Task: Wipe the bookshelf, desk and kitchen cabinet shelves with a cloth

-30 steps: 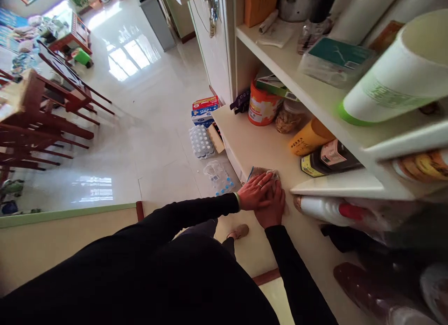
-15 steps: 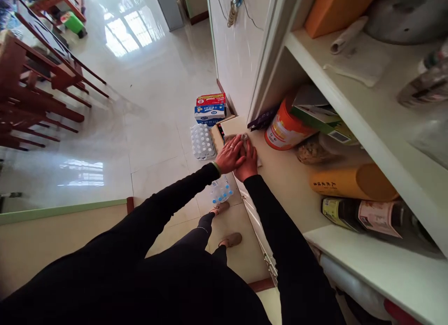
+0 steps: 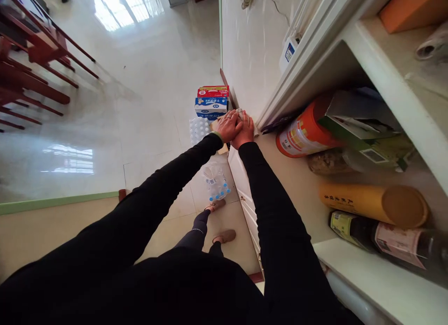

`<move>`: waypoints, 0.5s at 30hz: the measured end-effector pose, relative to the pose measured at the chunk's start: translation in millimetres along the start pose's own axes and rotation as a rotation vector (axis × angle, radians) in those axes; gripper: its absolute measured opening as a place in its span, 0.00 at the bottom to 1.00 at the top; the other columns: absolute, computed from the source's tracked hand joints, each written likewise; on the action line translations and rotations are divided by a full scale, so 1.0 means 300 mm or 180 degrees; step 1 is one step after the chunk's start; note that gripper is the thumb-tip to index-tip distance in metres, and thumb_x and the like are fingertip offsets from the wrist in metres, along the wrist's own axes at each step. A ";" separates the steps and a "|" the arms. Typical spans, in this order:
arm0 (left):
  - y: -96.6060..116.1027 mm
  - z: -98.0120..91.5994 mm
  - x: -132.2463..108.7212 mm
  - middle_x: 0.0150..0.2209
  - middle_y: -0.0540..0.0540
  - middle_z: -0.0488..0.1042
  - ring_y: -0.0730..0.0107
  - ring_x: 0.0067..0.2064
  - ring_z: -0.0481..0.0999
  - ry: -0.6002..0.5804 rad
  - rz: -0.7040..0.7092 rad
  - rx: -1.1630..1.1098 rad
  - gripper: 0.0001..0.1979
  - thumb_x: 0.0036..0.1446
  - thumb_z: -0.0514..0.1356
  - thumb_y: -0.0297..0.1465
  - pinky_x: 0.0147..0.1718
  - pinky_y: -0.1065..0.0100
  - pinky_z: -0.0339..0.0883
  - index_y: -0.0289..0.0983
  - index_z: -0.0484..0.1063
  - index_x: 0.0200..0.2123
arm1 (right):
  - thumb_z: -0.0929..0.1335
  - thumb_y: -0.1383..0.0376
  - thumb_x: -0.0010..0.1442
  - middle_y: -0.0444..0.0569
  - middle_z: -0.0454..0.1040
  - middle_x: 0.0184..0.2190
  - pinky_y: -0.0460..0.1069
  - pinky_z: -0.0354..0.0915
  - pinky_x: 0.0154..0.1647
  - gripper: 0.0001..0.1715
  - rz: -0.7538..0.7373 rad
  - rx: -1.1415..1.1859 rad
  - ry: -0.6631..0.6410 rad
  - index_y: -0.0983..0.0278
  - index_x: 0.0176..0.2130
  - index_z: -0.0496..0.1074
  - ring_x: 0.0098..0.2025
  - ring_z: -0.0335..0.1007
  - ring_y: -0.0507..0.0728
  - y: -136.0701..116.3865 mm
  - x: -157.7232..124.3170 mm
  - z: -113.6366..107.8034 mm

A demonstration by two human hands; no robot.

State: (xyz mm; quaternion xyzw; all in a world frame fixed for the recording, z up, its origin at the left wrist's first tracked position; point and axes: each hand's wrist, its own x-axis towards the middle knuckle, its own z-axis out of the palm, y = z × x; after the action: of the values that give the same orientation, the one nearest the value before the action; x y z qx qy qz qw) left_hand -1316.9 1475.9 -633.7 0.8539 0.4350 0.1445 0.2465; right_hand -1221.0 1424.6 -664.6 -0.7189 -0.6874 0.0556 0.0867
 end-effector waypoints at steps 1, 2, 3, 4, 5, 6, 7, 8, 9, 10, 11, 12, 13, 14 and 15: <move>0.002 0.001 -0.018 0.76 0.32 0.64 0.50 0.80 0.60 0.0045 -0.0036 -0.0024 0.28 0.72 0.55 0.36 0.80 0.49 0.50 0.31 0.68 0.71 | 0.63 0.59 0.75 0.64 0.49 0.82 0.71 0.40 0.82 0.43 -0.0010 0.0026 -0.0014 0.71 0.81 0.53 0.84 0.35 0.71 -0.016 -0.011 -0.011; 0.004 0.003 -0.044 0.77 0.32 0.63 0.50 0.80 0.58 0.0097 -0.0065 -0.0048 0.28 0.72 0.55 0.35 0.80 0.48 0.50 0.30 0.67 0.71 | 0.62 0.60 0.76 0.65 0.47 0.82 0.69 0.40 0.82 0.42 -0.0042 0.0048 -0.0007 0.72 0.81 0.53 0.84 0.34 0.70 -0.032 -0.029 -0.020; 0.008 0.009 -0.077 0.78 0.31 0.60 0.50 0.81 0.57 0.0150 -0.0082 -0.0067 0.29 0.71 0.55 0.34 0.80 0.48 0.49 0.30 0.67 0.71 | 0.61 0.61 0.76 0.66 0.46 0.83 0.67 0.39 0.82 0.41 -0.0080 0.0077 0.0008 0.74 0.80 0.54 0.85 0.34 0.69 -0.048 -0.055 -0.029; 0.014 0.017 -0.115 0.79 0.30 0.58 0.50 0.82 0.55 0.0201 -0.0089 -0.0081 0.30 0.70 0.55 0.33 0.81 0.48 0.48 0.29 0.66 0.72 | 0.60 0.62 0.77 0.68 0.46 0.82 0.66 0.39 0.82 0.40 -0.0136 0.0119 0.0018 0.76 0.80 0.54 0.85 0.34 0.67 -0.062 -0.086 -0.036; 0.021 0.027 -0.160 0.80 0.29 0.56 0.49 0.82 0.54 0.0245 -0.0094 -0.0090 0.31 0.70 0.56 0.33 0.81 0.48 0.47 0.28 0.64 0.73 | 0.60 0.63 0.77 0.68 0.47 0.82 0.65 0.40 0.82 0.39 -0.0216 0.0174 0.0013 0.77 0.79 0.55 0.85 0.35 0.66 -0.073 -0.124 -0.042; 0.030 0.040 -0.208 0.80 0.28 0.55 0.49 0.82 0.53 0.0268 -0.0108 -0.0098 0.33 0.69 0.56 0.33 0.81 0.48 0.47 0.26 0.63 0.73 | 0.60 0.65 0.76 0.67 0.49 0.82 0.64 0.41 0.82 0.39 -0.0298 0.0239 -0.0010 0.76 0.79 0.56 0.85 0.37 0.65 -0.080 -0.168 -0.047; 0.043 0.054 -0.260 0.80 0.26 0.54 0.48 0.83 0.52 0.0269 -0.0136 -0.0109 0.34 0.69 0.56 0.33 0.81 0.47 0.47 0.25 0.61 0.74 | 0.61 0.66 0.74 0.64 0.52 0.81 0.63 0.42 0.83 0.40 -0.0362 0.0310 -0.0040 0.74 0.79 0.57 0.84 0.39 0.65 -0.084 -0.217 -0.052; 0.061 0.071 -0.313 0.80 0.25 0.54 0.47 0.82 0.52 0.0254 -0.0178 -0.0123 0.35 0.69 0.56 0.33 0.81 0.46 0.48 0.23 0.60 0.75 | 0.62 0.66 0.72 0.60 0.56 0.81 0.63 0.43 0.84 0.40 -0.0415 0.0381 -0.0056 0.71 0.79 0.58 0.84 0.42 0.64 -0.083 -0.272 -0.055; 0.082 0.089 -0.367 0.80 0.24 0.54 0.45 0.82 0.52 0.0221 -0.0207 -0.0136 0.36 0.69 0.56 0.34 0.80 0.45 0.49 0.23 0.59 0.75 | 0.63 0.66 0.71 0.57 0.59 0.80 0.63 0.45 0.84 0.41 -0.0455 0.0446 -0.0052 0.68 0.79 0.59 0.84 0.44 0.63 -0.078 -0.332 -0.056; 0.109 0.109 -0.419 0.79 0.23 0.54 0.43 0.82 0.52 0.0196 -0.0197 -0.0135 0.37 0.69 0.56 0.35 0.80 0.43 0.49 0.22 0.59 0.75 | 0.63 0.66 0.70 0.56 0.61 0.79 0.63 0.47 0.84 0.42 -0.0471 0.0503 -0.0027 0.66 0.79 0.60 0.83 0.47 0.63 -0.070 -0.398 -0.056; 0.140 0.130 -0.469 0.79 0.22 0.54 0.41 0.82 0.51 0.0174 -0.0138 -0.0108 0.37 0.68 0.56 0.36 0.80 0.42 0.49 0.21 0.59 0.75 | 0.63 0.65 0.69 0.56 0.62 0.78 0.64 0.48 0.84 0.43 -0.0459 0.0547 0.0027 0.66 0.79 0.60 0.82 0.49 0.63 -0.059 -0.468 -0.055; 0.176 0.153 -0.516 0.79 0.21 0.53 0.39 0.82 0.50 0.0149 -0.0026 -0.0070 0.38 0.68 0.57 0.36 0.80 0.41 0.49 0.21 0.59 0.75 | 0.62 0.64 0.69 0.58 0.63 0.78 0.65 0.50 0.83 0.43 -0.0424 0.0573 0.0110 0.67 0.79 0.59 0.82 0.51 0.64 -0.045 -0.541 -0.051; 0.215 0.178 -0.559 0.79 0.21 0.53 0.37 0.82 0.50 0.0114 0.0139 -0.0029 0.38 0.67 0.58 0.37 0.79 0.40 0.50 0.21 0.60 0.74 | 0.62 0.62 0.69 0.60 0.63 0.77 0.66 0.53 0.82 0.44 -0.0361 0.0582 0.0226 0.68 0.79 0.59 0.81 0.53 0.65 -0.031 -0.615 -0.047; 0.256 0.202 -0.598 0.79 0.21 0.54 0.36 0.82 0.50 0.0093 0.0337 0.0001 0.38 0.67 0.59 0.38 0.79 0.38 0.51 0.22 0.62 0.74 | 0.61 0.62 0.68 0.61 0.64 0.77 0.66 0.55 0.81 0.44 -0.0299 0.0571 0.0374 0.67 0.79 0.59 0.80 0.55 0.66 -0.017 -0.687 -0.042; 0.297 0.226 -0.632 0.79 0.22 0.56 0.34 0.82 0.51 0.0081 0.0546 0.0019 0.38 0.67 0.59 0.39 0.78 0.36 0.51 0.23 0.63 0.74 | 0.61 0.61 0.68 0.61 0.64 0.77 0.66 0.57 0.80 0.44 -0.0243 0.0532 0.0578 0.66 0.78 0.62 0.80 0.56 0.67 -0.005 -0.754 -0.038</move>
State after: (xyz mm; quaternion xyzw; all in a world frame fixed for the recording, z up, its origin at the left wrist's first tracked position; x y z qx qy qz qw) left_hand -1335.6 1256.9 -647.9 0.8868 0.3638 0.1747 0.2252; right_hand -1231.2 1198.4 -661.9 -0.6845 -0.6966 0.0440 0.2102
